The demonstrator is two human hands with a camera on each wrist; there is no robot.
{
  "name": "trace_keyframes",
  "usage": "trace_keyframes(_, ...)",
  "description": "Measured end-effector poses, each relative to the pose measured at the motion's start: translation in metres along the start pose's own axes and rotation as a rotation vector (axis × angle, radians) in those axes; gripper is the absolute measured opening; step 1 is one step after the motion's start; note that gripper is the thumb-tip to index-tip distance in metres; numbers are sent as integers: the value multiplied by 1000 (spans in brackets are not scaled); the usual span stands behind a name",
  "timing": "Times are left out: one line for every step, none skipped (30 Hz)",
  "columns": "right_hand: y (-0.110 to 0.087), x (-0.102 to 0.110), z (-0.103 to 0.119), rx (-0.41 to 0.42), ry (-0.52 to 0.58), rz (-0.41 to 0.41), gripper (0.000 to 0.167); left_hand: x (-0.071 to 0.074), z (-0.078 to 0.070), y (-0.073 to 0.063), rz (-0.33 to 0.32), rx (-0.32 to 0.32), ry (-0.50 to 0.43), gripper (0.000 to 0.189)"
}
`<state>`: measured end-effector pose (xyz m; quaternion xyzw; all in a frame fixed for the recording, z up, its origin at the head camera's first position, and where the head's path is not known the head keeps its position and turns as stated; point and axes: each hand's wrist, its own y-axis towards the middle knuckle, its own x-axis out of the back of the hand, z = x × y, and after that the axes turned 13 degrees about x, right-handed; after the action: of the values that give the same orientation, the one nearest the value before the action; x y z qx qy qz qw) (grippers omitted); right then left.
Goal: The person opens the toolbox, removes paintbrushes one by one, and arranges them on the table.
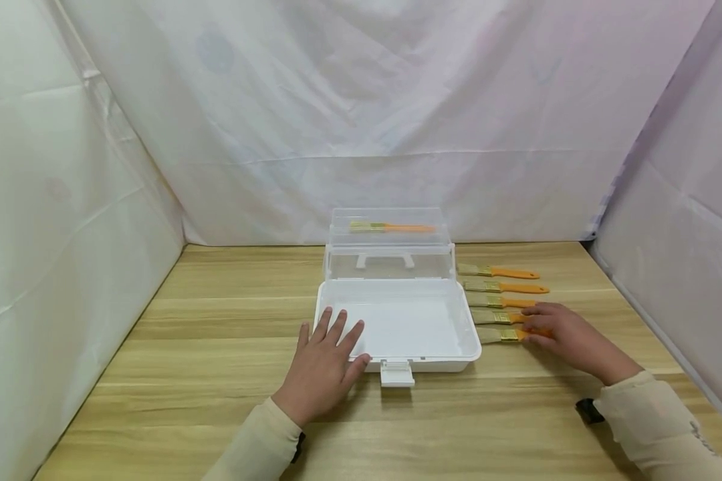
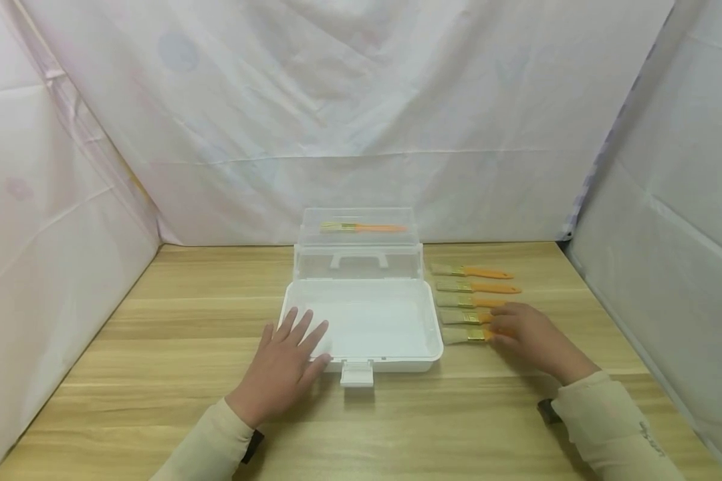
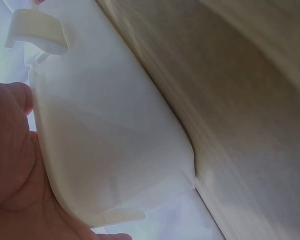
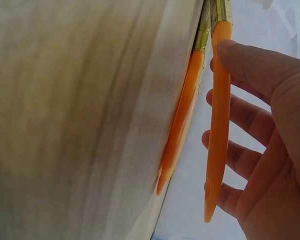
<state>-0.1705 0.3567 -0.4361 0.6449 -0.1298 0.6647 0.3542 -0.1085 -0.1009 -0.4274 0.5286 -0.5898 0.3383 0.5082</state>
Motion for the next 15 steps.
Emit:
trace_keyframes(0, 0, 0, 2, -5, 3, 14, 0, 0, 0, -2, -1, 1, 57)
trace_keyframes(0, 0, -1, 8, -10, 7, 14, 0, 0, 0, -3, -2, -1, 57)
trace_keyframes(0, 0, -2, 16, -16, 8, 15, 0, 0, 0, -3, -2, -2, 57)
trace_keyframes(0, 0, -3, 26, -24, 6, 16, 0, -1, 0, -4, -2, -4, 57)
trace_keyframes(0, -1, -3, 36, -30, 3, 16, 0, -1, 0, -2, -1, -6, 57)
trace_keyframes(0, -1, -5, 46, -36, 2, 17, 0, -1, 0, -2, 1, -7, 57)
trace_keyframes(0, -1, -5, 54, -40, 1, 18, 0, -1, 0, 0, 4, -9, 57)
trace_keyframes(0, -2, -6, 61, -41, 0, 19, 0, -1, 0, 1, 6, -10, 57)
trace_keyframes(0, -2, -6, 61, -42, 0, 19, 0, -1, 0, 2, 8, -10, 57)
trace_keyframes(0, -2, -6, 61, -41, 4, 19, 0, -1, 0, 2, 9, -9, 57)
trace_keyframes(-1, -2, -7, 55, -36, 9, 19, 0, -1, 0, 3, 11, -9, 57)
trace_keyframes(-1, -2, -7, 48, -30, 15, 18, 0, -1, 0, 2, 11, -9, 56)
trace_keyframes(-1, -2, -7, 40, -21, 22, 17, 0, -1, 0, 2, 11, -8, 56)
trace_keyframes(-2, -2, -6, 33, -14, 28, 16, 0, -1, 0, 1, 10, -5, 56)
trace_keyframes(-2, -2, -6, 28, -9, 33, 16, 0, -1, 0, 1, 10, -4, 56)
